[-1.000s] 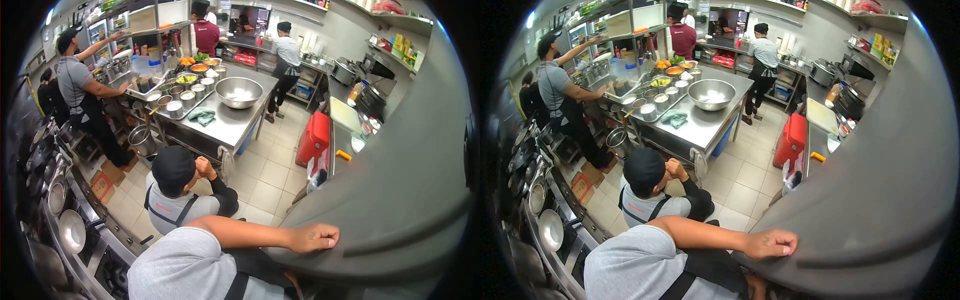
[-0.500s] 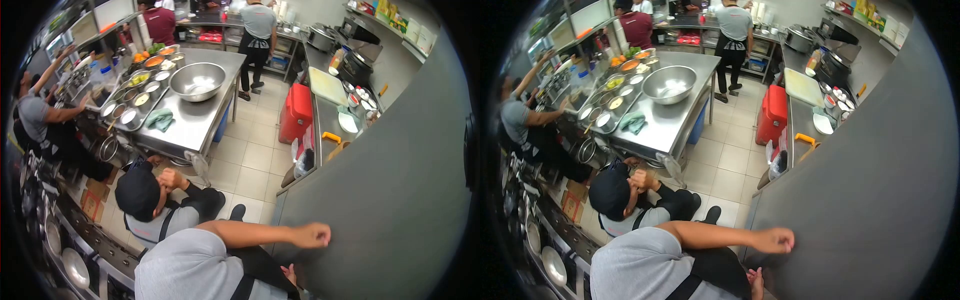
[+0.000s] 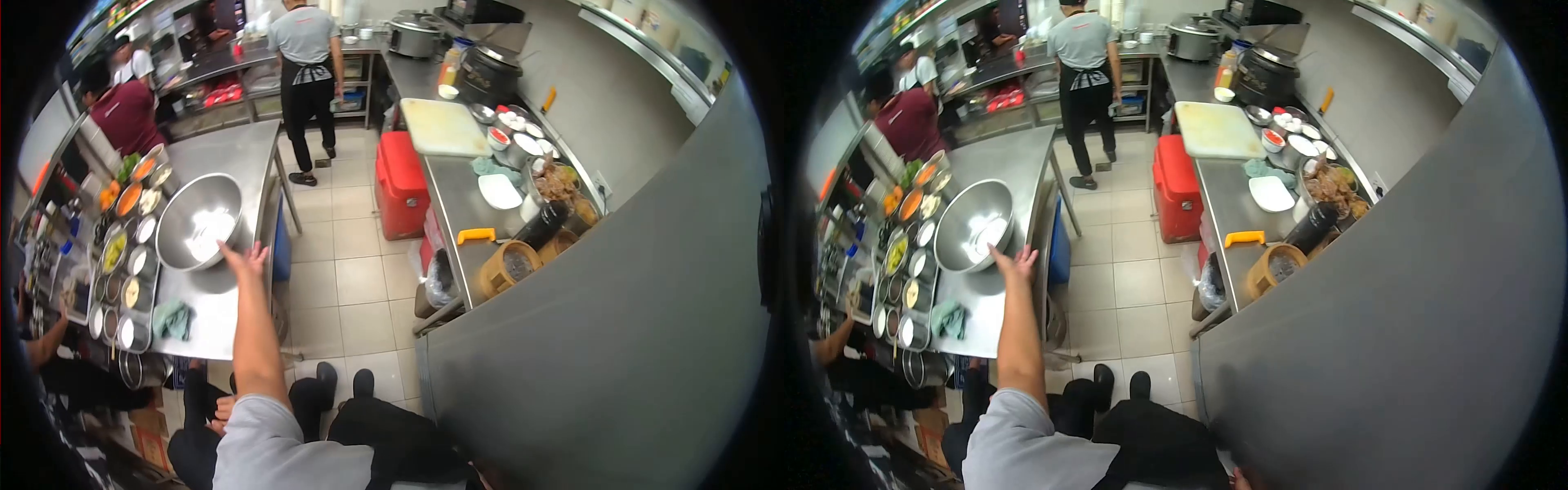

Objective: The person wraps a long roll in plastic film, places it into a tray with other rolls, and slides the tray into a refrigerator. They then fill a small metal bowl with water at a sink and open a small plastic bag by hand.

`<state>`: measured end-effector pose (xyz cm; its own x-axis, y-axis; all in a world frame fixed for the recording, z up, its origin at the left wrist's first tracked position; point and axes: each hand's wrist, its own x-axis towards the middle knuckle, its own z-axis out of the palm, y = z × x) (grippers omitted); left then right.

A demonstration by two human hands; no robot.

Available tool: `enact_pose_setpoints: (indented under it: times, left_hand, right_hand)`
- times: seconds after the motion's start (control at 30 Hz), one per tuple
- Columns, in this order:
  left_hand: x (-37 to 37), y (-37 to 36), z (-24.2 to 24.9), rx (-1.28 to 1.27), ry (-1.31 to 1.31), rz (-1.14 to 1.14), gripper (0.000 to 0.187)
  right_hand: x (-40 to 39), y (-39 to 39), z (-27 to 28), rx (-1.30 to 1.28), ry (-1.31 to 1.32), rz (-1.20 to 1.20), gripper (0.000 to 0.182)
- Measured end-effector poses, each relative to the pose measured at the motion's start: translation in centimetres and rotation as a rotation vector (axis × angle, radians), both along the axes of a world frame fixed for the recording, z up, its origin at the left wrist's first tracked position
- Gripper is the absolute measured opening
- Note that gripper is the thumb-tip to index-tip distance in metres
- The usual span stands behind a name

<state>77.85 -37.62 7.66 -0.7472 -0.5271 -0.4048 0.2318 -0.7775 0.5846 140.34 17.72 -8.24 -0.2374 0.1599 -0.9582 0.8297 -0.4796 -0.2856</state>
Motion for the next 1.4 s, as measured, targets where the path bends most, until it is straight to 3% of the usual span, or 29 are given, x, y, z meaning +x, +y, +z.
enact_pose_setpoints:
  times: [0.1,0.17,0.2,0.27,0.33,0.43,0.47,0.53,0.67,0.8,0.93,1.03,1.1,1.27,1.4]
  left_hand:
    - [-1.3,-3.1,-0.2,0.045,-0.063,0.034,0.112]
    - [-2.8,-4.8,-2.0,-0.037,-0.029,-0.019,0.085]
    - [-3.4,-4.9,-2.0,-0.042,-0.029,-0.032,0.085]
    - [-3.8,-5.2,-2.2,-0.037,-0.058,0.012,0.063]
    - [-2.5,-3.4,-0.6,-0.083,-0.087,0.057,0.057]
    - [-1.9,-2.7,-3.5,-0.181,-0.122,-0.075,0.05]
    - [-0.2,-0.6,-2.1,-0.211,-0.179,-0.068,0.05]
    - [1.8,1.0,-3.2,-0.293,-0.17,-0.201,0.048]
    - [10.7,8.6,1.4,-0.503,-0.32,-0.312,0.041]
    - [16.3,11.3,0.2,-0.579,-0.426,-0.633,0.041]
    - [21.8,14.3,-0.6,-0.787,-0.472,-1.022,0.041]
    - [24.8,16.6,-2.6,-0.862,-0.557,-1.178,0.041]
    - [26.6,17.9,-3.7,-0.905,-0.601,-1.386,0.042]
    - [26.3,19.3,-10.9,-0.859,-0.718,-1.9,0.044]
    - [29.1,22.4,-13.2,-1.05,-0.856,-2.048,0.043]
  right_hand:
    - [0.6,-0.7,-0.4,-0.015,-0.013,-0.019,0.068]
    - [1.2,-1.0,-0.9,-0.024,-0.017,-0.031,0.067]
    - [1.6,-0.9,-1.4,-0.029,-0.014,-0.037,0.067]
    - [2.7,-1.0,-2.3,-0.044,-0.004,-0.04,0.066]
    - [4.2,-0.5,-4.6,-0.08,0.034,-0.04,0.065]
    - [9.1,1.6,-13.3,-0.244,0.172,-0.079,0.064]
    - [8.1,0.6,-10.3,-0.14,0.11,-0.018,0.066]
    - [2.3,-3.5,2.2,0.051,-0.037,0.105,0.073]
    - [4.5,-2.8,-0.7,0.091,0.115,0.152,0.063]
    - [5.9,-3.8,1.9,0.211,0.363,0.187,0.053]
    - [7.6,-4.4,2.5,0.302,0.469,0.148,0.043]
    - [8.5,-5.2,3.0,0.372,0.53,0.128,0.04]
    - [8.6,-5.4,1.1,0.427,0.541,0.149,0.04]
    - [8.4,-7.3,2.4,0.529,0.514,0.187,0.047]
    - [7.5,-9.2,-4.1,0.668,0.5,0.066,0.042]
